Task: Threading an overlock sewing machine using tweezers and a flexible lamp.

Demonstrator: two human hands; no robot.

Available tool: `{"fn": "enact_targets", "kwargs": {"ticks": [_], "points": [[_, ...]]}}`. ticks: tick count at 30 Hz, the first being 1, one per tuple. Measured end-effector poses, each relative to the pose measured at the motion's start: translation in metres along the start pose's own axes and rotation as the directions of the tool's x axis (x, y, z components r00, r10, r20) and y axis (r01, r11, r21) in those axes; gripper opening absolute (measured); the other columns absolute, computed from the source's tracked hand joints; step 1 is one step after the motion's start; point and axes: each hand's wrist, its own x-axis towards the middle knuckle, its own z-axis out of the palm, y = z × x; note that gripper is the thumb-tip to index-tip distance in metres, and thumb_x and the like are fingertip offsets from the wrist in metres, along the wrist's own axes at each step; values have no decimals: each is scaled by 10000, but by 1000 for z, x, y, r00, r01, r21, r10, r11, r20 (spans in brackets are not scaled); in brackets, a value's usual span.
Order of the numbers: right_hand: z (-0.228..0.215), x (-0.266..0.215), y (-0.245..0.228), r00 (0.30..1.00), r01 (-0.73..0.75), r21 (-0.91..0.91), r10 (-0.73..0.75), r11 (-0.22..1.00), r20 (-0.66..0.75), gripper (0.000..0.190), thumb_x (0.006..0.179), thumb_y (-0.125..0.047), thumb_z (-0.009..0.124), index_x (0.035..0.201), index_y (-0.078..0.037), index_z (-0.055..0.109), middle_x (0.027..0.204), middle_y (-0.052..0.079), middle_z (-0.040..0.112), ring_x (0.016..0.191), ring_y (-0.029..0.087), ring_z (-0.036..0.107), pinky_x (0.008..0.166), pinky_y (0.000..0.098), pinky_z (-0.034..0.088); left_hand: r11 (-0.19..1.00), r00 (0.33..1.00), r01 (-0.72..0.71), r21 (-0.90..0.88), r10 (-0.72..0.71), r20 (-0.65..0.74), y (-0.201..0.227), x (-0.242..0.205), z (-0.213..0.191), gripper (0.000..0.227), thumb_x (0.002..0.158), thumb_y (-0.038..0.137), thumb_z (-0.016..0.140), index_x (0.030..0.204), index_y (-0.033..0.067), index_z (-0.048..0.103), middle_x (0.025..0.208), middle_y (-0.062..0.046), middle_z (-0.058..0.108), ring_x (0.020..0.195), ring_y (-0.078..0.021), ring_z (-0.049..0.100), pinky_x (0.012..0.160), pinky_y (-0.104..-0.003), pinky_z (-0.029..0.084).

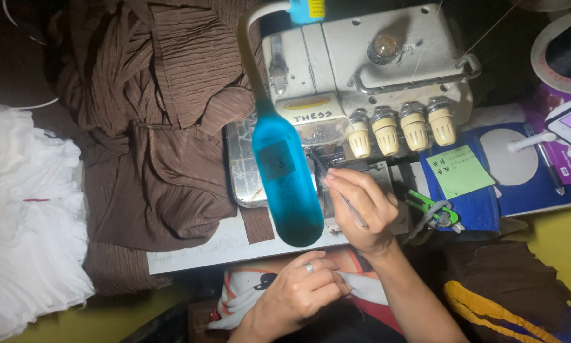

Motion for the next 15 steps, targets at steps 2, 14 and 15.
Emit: {"fn": "enact_targets", "kwargs": {"ticks": [2,14,15], "points": [[2,-4,1,1000,11,-13,-11,1000,18,83,725,97,640,778,58,589,791,167,603,680,222,624,638,256,530,1000,1000,0,4,0,1,2,-3,0,120,882,2,434,833,30,539,804,-66,528,823,-223,531,833,-385,384],[1,-7,9,990,-134,54,136,990,-46,97,731,118,622,776,62,557,757,165,602,691,233,612,661,262,520,1000,1000,26,17,-26,14,5,1,6,123,878,1,432,845,40,544,805,-57,525,840,-220,531,839,-393,387],[0,-9,12,991,-131,45,132,990,-18,84,734,90,629,772,43,571,761,149,611,691,219,618,647,249,519,1000,1000,5,10,-5,24,6,3,6,137,880,0,414,861,27,547,812,-73,526,840,-235,530,829,-393,387]]}}
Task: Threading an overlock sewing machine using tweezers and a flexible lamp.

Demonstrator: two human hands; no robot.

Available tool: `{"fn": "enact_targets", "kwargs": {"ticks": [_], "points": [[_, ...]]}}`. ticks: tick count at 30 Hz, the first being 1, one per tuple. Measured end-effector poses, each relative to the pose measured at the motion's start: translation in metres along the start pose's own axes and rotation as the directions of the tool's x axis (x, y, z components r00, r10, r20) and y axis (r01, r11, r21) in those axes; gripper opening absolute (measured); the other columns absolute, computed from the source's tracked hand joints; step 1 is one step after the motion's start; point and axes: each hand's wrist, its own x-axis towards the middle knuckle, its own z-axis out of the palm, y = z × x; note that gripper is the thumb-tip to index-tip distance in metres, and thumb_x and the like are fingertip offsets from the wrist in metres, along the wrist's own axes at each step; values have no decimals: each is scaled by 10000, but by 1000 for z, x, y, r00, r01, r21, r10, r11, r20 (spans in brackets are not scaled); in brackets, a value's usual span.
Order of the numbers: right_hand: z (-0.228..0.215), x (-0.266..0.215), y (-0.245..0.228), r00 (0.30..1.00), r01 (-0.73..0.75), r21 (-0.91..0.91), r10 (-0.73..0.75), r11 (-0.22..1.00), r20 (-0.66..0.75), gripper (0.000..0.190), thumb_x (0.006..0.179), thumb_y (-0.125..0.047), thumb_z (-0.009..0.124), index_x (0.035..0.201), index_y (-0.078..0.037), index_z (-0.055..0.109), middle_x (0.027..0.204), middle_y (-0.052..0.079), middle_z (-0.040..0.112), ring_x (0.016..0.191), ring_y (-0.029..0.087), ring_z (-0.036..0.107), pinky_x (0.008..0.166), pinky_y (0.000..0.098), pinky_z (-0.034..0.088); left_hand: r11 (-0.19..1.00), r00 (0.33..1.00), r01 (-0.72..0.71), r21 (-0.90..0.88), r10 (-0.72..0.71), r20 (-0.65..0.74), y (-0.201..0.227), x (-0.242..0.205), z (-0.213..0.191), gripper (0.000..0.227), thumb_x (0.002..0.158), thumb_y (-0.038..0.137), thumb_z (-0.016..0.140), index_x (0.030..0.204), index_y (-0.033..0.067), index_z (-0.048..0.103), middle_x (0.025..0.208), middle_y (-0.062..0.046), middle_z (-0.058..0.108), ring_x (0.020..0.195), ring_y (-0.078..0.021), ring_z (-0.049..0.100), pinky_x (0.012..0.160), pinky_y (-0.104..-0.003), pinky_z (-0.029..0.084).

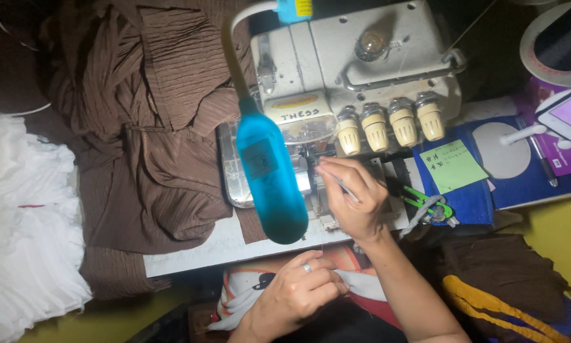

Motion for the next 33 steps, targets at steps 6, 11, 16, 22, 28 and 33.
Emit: {"fn": "enact_targets", "kwargs": {"ticks": [6,11,16,22,28,33], "points": [[-12,2,1,999,-43,21,43,999,19,62,749,78,606,785,48,565,762,148,606,693,216,612,648,247,512,1000,1000,-11,-17,11,6,1,9,4,143,887,10,406,852,19,545,815,-78,534,828,-238,529,805,-373,389],[-14,0,9,1000,-2,48,1,999,14,86,719,101,630,765,48,580,768,160,616,703,223,628,656,250,528,1000,1000,-18,-21,18,23,6,17,10,167,892,13,389,861,17,554,821,-73,539,838,-232,529,814,-365,379],[-24,2,3,999,-19,17,19,1000,41,47,753,61,606,759,37,566,765,133,608,688,204,613,650,243,507,1000,1000,5,1,-5,20,5,13,16,127,881,27,430,853,31,555,815,-61,540,841,-223,536,822,-378,388],[-31,-5,3,996,-57,77,51,995,68,48,742,66,574,766,51,535,727,153,583,647,223,596,599,254,508,1000,1000,-15,13,15,15,12,14,13,181,896,28,382,866,37,561,865,-62,565,864,-208,531,863,-393,376],[-76,-29,12,898,-342,500,434,795,-75,157,779,-94,322,779,-26,464,709,126,535,663,252,581,647,328,529,999,1000,-27,-30,28,5,15,14,5,175,899,35,397,882,17,570,818,-81,545,826,-238,531,813,-390,396],[-111,-4,79,746,-606,223,643,764,-175,256,856,-139,296,852,-26,526,515,88,426,416,148,403,425,226,290,999,999,-34,4,34,2,15,6,9,130,887,17,441,887,26,571,811,-86,541,857,-248,552,838,-403,400]]}}
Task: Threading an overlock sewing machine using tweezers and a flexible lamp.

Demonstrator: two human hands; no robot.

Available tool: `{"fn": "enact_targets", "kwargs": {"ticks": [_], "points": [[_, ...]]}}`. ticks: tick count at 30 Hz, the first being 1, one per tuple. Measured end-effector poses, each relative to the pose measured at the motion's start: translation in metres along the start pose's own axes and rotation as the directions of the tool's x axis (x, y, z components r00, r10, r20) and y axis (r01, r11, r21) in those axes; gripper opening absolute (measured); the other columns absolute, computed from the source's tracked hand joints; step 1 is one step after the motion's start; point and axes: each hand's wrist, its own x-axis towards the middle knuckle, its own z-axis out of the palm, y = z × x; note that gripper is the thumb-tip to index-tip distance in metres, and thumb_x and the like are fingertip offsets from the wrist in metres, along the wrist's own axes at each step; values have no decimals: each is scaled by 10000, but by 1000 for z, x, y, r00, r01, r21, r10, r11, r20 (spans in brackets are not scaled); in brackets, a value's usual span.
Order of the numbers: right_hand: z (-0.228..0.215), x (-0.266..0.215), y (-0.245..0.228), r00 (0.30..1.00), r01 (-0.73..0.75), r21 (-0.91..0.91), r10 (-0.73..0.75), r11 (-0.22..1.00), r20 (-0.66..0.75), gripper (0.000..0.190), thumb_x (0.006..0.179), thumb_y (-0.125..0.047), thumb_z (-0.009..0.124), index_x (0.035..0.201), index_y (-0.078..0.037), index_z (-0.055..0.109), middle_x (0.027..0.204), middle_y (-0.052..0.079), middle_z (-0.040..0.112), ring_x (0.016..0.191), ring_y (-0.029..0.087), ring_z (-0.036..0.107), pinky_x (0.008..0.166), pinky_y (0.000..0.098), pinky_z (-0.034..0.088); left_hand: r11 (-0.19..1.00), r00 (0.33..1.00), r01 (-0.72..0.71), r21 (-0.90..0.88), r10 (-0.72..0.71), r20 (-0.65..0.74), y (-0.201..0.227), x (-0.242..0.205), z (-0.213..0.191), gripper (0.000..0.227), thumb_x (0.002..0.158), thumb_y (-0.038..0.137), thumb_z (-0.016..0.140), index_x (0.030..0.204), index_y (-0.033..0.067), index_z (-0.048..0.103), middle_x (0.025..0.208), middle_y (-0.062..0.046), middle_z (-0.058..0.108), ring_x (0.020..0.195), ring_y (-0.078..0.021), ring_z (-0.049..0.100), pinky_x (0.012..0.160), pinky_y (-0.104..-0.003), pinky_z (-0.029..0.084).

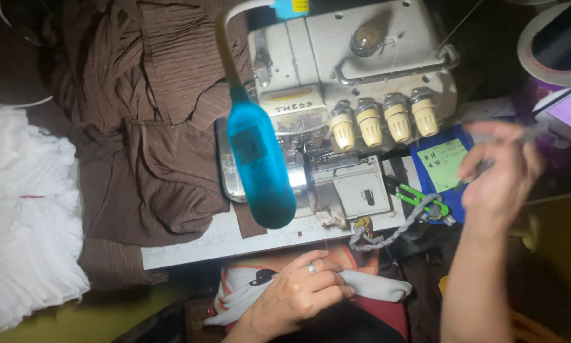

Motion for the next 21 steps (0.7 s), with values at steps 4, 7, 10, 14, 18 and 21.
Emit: {"fn": "enact_targets", "kwargs": {"ticks": [4,7,10,14,18,21], "points": [[13,43,-12,834,-511,-392,552,765,-9,210,923,-414,411,990,-238,504,471,-81,317,357,29,289,294,220,141,1000,1000,-14,25,14,-18,3,-4,5,119,885,18,454,850,32,566,770,-80,532,836,-236,543,856,-399,398],[-6,93,60,761,239,-853,456,465,462,349,560,98,358,900,31,403,717,226,463,533,302,432,407,368,307,999,999,-31,29,32,-34,7,-5,8,141,895,21,433,857,36,568,780,-85,532,799,-234,533,841,-398,403],[31,84,15,679,-505,-626,721,594,137,434,920,-506,263,655,-171,337,467,-29,232,380,74,232,343,244,141,999,996,-38,36,41,-77,10,-5,6,137,886,-6,443,845,21,571,819,-90,561,803,-236,535,806,-388,414],[16,68,41,813,-404,-607,572,685,105,347,949,-443,368,805,-140,457,553,-22,393,431,62,359,352,212,243,999,995,-24,39,27,-93,9,-6,-2,176,902,25,407,866,38,578,875,-73,577,859,-222,556,837,-387,406],[5,-18,-5,986,-81,-286,119,955,117,366,996,-310,419,724,-68,460,603,29,425,475,92,319,464,255,252,980,971,-148,-134,118,-210,11,7,-17,151,897,29,439,900,-34,576,854,-153,572,828,-312,583,778,-432,478],[16,-76,-19,821,-309,-198,366,930,439,355,878,-223,401,668,-22,606,552,99,608,378,107,470,332,217,349,930,970,-210,-300,159,-183,12,20,-14,187,926,11,372,953,-82,532,865,-184,529,847,-333,548,785,-448,482]]}}
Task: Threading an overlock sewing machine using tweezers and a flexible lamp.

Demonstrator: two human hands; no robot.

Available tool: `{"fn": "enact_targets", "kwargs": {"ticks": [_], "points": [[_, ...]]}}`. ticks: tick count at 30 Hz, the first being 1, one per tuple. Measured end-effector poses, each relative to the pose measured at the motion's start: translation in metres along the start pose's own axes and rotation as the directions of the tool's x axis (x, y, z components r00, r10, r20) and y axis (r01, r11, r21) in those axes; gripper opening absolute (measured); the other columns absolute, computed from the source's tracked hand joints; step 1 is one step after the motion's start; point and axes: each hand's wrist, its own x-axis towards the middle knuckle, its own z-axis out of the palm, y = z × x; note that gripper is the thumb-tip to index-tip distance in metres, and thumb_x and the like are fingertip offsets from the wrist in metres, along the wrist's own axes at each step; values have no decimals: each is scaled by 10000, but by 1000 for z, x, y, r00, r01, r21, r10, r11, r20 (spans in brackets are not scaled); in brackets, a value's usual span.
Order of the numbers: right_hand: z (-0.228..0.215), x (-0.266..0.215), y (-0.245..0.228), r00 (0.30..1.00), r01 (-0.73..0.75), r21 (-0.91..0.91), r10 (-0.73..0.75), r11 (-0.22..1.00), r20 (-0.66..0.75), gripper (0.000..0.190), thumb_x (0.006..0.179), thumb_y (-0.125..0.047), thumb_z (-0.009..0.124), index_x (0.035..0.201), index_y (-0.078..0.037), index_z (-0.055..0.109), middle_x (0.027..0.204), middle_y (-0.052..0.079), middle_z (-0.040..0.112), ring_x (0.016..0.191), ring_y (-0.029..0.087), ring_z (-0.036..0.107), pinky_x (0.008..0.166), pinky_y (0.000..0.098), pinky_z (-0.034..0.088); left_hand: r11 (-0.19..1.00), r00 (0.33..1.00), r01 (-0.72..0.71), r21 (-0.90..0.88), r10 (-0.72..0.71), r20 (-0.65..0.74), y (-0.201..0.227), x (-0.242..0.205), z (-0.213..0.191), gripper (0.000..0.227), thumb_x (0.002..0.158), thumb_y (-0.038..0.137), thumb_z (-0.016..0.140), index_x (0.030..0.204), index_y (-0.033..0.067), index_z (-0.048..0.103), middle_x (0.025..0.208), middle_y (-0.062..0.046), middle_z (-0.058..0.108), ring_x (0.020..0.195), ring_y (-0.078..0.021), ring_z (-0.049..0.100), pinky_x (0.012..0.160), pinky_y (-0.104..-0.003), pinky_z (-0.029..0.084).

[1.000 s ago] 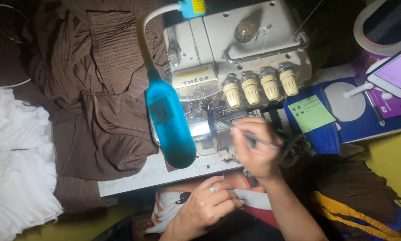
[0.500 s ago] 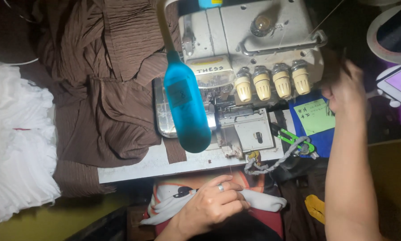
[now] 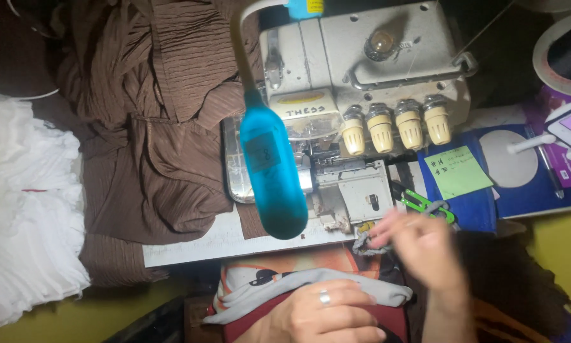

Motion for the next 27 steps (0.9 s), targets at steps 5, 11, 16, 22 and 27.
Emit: {"fn": "enact_targets", "kwargs": {"ticks": [5,11,16,22,27], "points": [[26,-23,-2,911,-315,289,203,904,358,219,778,-102,522,865,47,657,579,127,653,310,55,290,302,175,248,999,974,36,-32,-28,224,-9,-2,24,227,963,-4,298,1018,-76,506,871,-183,489,857,-325,499,791,-402,432],[2,-27,4,922,68,92,-98,993,375,237,709,-287,623,562,-111,563,589,-48,574,555,53,480,491,202,375,990,990,113,87,-104,-99,-18,7,-10,288,917,170,418,1140,-12,401,1171,-217,456,1116,-376,481,1014,-504,372],[-22,-31,-53,813,363,159,-395,918,428,70,684,-40,617,739,-52,659,716,69,638,640,123,614,604,193,500,936,936,346,61,-340,-96,-33,10,-11,159,837,110,517,982,44,524,963,-118,595,983,-217,575,1022,-496,252],[-13,2,-34,905,418,-32,-414,908,93,50,737,27,555,708,-8,575,700,93,576,675,175,557,665,243,433,909,894,397,-125,-414,-172,-35,16,-13,54,818,51,534,819,75,582,1085,-125,550,1125,-282,495,1065,-461,146],[26,15,-8,926,205,182,-250,962,283,54,755,-21,551,729,-43,592,748,45,541,709,126,534,658,213,449,924,897,369,-98,-381,-224,-38,18,-17,81,848,97,519,883,132,583,1069,-40,523,1137,-237,455,1066,-422,141]]}}
